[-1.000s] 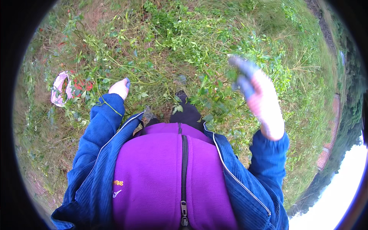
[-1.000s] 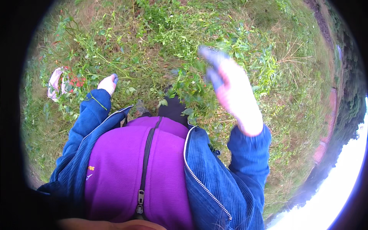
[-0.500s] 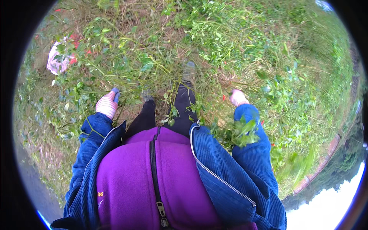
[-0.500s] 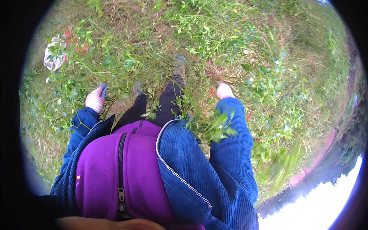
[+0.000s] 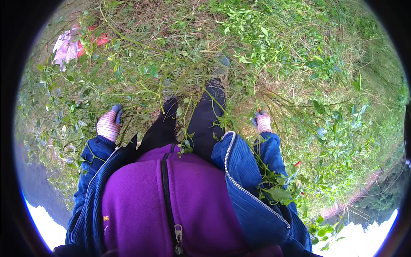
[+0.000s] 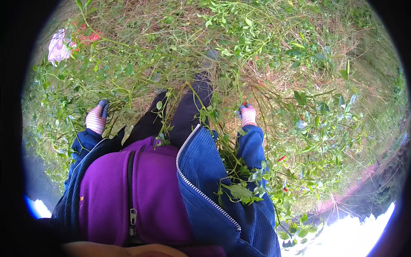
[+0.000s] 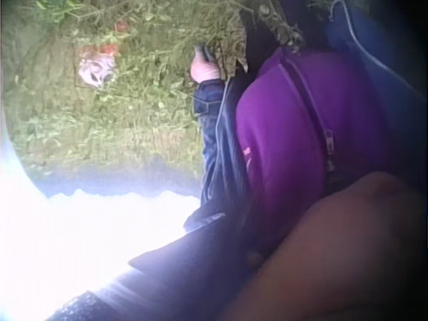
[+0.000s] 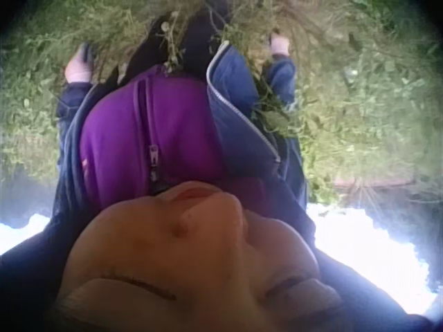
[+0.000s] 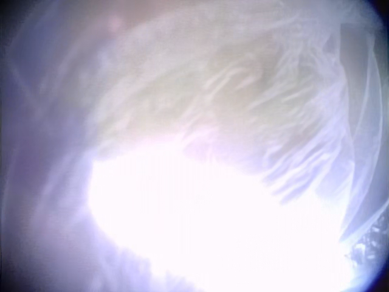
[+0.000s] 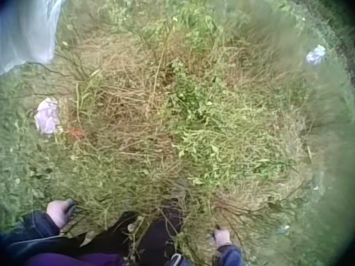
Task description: The person picks red and green peppers from low plants in a garden. They use both hands to pluck the peppers and place them into a red plastic bag on the ground. The person moves between plants to continue harvesting.
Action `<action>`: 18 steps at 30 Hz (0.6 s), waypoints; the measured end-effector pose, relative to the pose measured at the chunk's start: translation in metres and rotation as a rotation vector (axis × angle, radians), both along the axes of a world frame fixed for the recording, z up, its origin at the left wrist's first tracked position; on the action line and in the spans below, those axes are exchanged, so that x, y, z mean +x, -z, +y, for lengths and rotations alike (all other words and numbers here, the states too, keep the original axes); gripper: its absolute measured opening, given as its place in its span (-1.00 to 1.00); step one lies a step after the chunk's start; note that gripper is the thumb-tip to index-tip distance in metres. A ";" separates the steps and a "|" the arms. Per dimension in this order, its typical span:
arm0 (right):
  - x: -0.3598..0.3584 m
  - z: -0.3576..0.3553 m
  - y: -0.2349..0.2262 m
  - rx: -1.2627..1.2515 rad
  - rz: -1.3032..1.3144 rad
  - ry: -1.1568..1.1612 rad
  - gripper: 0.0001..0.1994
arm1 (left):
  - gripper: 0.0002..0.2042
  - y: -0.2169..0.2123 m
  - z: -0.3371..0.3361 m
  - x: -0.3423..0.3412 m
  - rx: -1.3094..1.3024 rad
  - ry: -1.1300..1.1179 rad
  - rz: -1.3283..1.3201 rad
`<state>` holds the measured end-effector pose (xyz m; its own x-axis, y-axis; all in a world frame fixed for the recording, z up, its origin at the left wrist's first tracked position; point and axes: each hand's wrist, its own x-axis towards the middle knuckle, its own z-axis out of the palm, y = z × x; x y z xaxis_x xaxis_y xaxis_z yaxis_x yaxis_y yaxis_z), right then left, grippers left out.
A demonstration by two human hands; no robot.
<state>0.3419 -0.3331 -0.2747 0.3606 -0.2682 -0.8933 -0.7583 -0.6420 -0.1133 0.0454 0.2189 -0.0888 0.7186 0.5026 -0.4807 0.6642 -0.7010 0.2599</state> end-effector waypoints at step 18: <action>0.073 0.255 -0.338 1.337 -0.363 0.320 -0.63 | -0.63 -0.071 -0.026 0.057 -0.260 0.183 0.063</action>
<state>0.4146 -0.0781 0.0634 0.7068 0.5783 -0.4074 -0.6458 0.2924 -0.7053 0.1024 0.1925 -0.0181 0.7501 0.2227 -0.6227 0.5541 -0.7257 0.4078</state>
